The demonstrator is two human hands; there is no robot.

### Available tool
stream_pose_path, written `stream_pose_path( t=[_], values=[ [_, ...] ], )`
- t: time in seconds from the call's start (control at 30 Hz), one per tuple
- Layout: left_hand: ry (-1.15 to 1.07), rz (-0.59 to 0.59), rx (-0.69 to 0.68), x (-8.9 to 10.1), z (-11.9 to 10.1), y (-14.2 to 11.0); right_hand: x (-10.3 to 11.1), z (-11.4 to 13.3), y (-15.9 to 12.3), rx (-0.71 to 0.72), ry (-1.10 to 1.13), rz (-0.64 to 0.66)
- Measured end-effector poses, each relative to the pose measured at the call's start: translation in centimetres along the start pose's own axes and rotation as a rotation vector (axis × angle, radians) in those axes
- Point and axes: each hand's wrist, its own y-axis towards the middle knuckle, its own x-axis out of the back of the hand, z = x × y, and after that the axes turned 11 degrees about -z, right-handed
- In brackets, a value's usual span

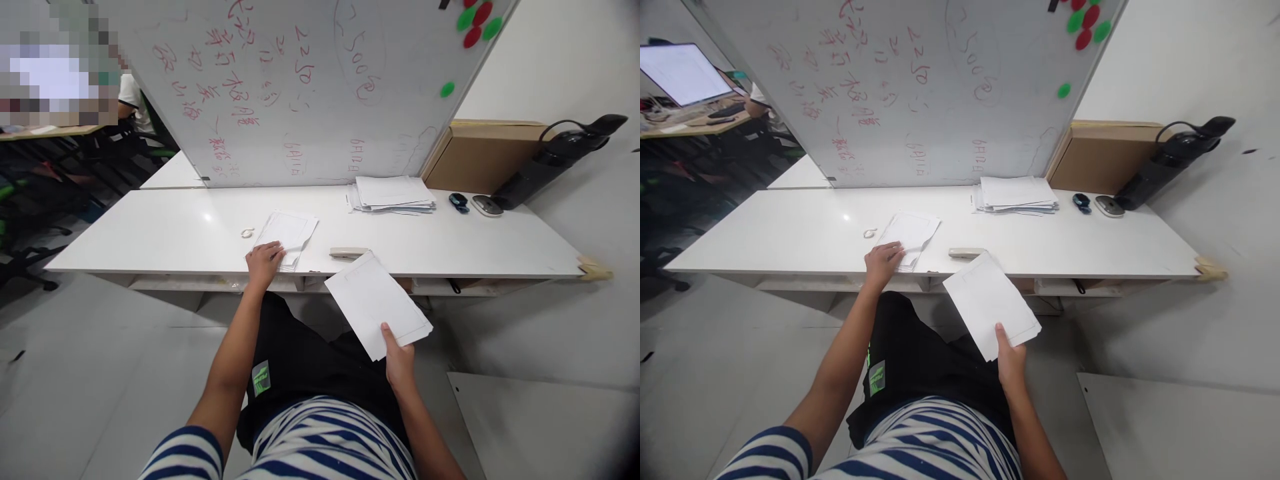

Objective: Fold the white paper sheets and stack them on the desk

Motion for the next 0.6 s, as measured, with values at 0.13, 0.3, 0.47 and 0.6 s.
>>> stream_pose_path(
  t=[0.13, 0.3, 0.47, 0.6],
  values=[
    [-0.145, -0.070, 0.045, 0.2, -0.1, 0.3, 0.1, 0.2, -0.1, 0.000, -0.002, 0.005],
    [-0.462, -0.160, 0.054, 3.9, -2.9, -0.1, 0.2, 1.8, -0.4, -0.051, -0.027, 0.085],
    [-0.575, 0.100, -0.403, 7.8, -7.7, -3.2, 0.3, 4.9, 0.3, -0.233, -0.073, 0.377],
    [-0.555, 0.381, -0.710, 8.5, -9.3, -5.6, 0.6, 7.5, 1.8, -0.232, -0.065, 0.582]
  ],
)
